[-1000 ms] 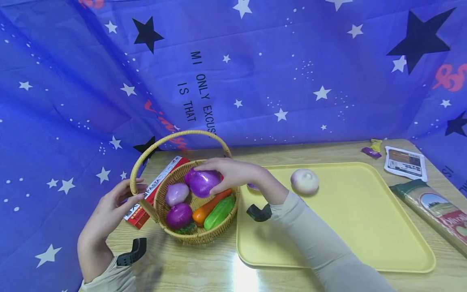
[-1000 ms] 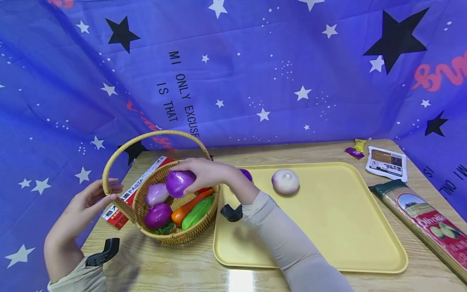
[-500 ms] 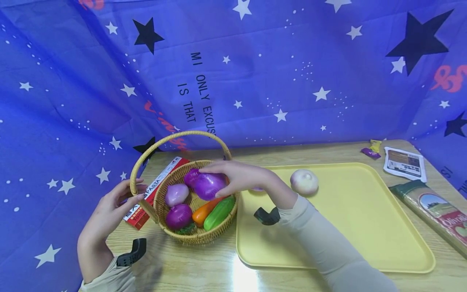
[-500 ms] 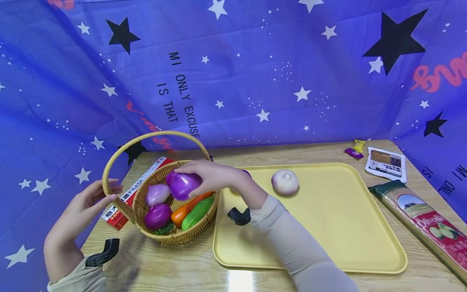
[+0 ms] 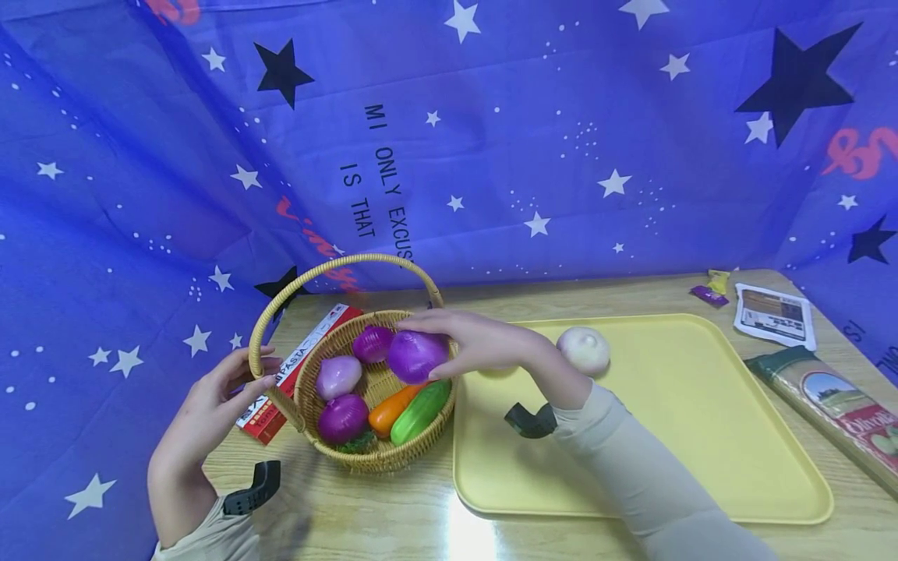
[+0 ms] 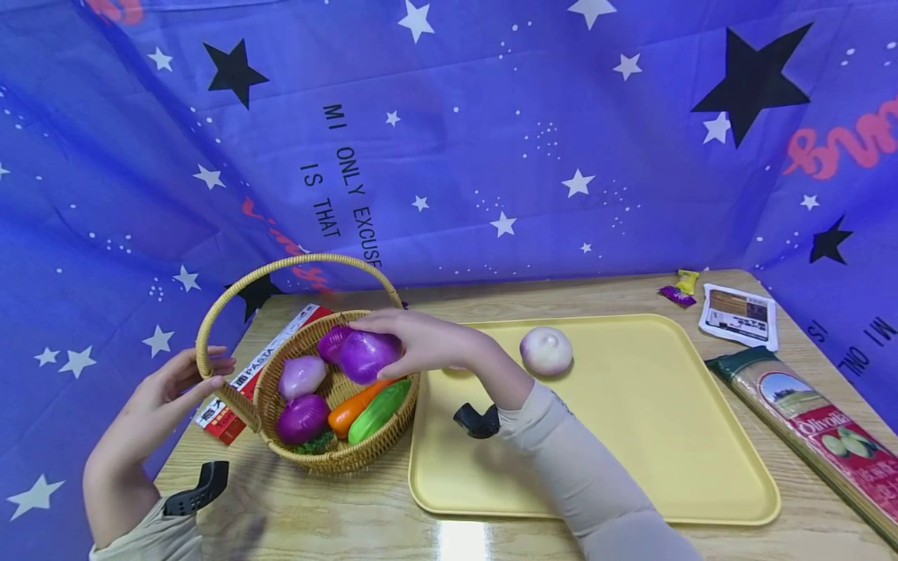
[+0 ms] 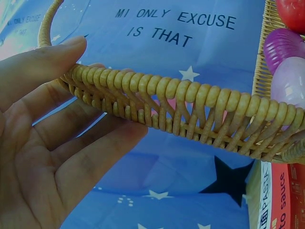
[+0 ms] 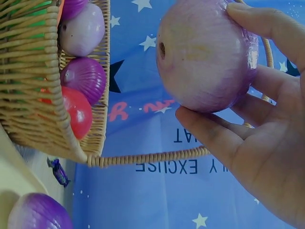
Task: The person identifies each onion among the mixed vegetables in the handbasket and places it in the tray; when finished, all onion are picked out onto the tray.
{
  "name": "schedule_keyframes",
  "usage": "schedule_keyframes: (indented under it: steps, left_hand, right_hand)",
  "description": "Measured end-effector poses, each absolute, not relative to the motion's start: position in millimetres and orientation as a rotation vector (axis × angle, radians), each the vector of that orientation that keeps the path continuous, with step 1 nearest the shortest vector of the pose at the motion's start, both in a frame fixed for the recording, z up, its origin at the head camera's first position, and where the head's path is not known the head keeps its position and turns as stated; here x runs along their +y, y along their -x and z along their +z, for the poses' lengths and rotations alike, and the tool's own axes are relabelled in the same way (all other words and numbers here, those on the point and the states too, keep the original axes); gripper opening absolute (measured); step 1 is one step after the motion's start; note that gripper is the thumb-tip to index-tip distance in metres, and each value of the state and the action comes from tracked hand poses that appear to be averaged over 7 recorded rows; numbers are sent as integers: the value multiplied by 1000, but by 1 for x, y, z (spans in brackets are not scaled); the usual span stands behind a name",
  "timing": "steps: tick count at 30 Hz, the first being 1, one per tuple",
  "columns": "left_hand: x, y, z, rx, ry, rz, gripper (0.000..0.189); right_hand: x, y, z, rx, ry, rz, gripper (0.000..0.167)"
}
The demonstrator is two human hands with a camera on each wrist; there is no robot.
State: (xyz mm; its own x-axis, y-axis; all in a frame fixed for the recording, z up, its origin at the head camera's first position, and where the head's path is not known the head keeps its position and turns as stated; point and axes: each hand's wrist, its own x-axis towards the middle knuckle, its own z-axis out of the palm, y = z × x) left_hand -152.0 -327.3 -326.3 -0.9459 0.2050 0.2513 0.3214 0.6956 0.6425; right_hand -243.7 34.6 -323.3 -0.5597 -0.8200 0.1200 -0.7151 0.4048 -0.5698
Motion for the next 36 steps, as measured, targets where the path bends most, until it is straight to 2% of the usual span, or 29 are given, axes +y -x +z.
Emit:
schedule_keyframes:
  steps: [17, 25, 31, 36]
  left_hand:
    - [-328, 151, -327, -2737, 442, -1116, 34]
    - [-327, 152, -326, -2737, 444, -1101, 34]
    - [-327, 151, -326, -2735, 446, -1097, 34]
    - [-327, 151, -327, -2723, 459, -1091, 34]
  right_hand:
    - [72, 241, -330, 2507, 1301, -1003, 73]
    - [95, 235, -325, 2426, 965, -1168, 77]
    - [110, 239, -329, 2565, 1129, -1066, 75]
    - [124, 242, -334, 2616, 1138, -1045, 74]
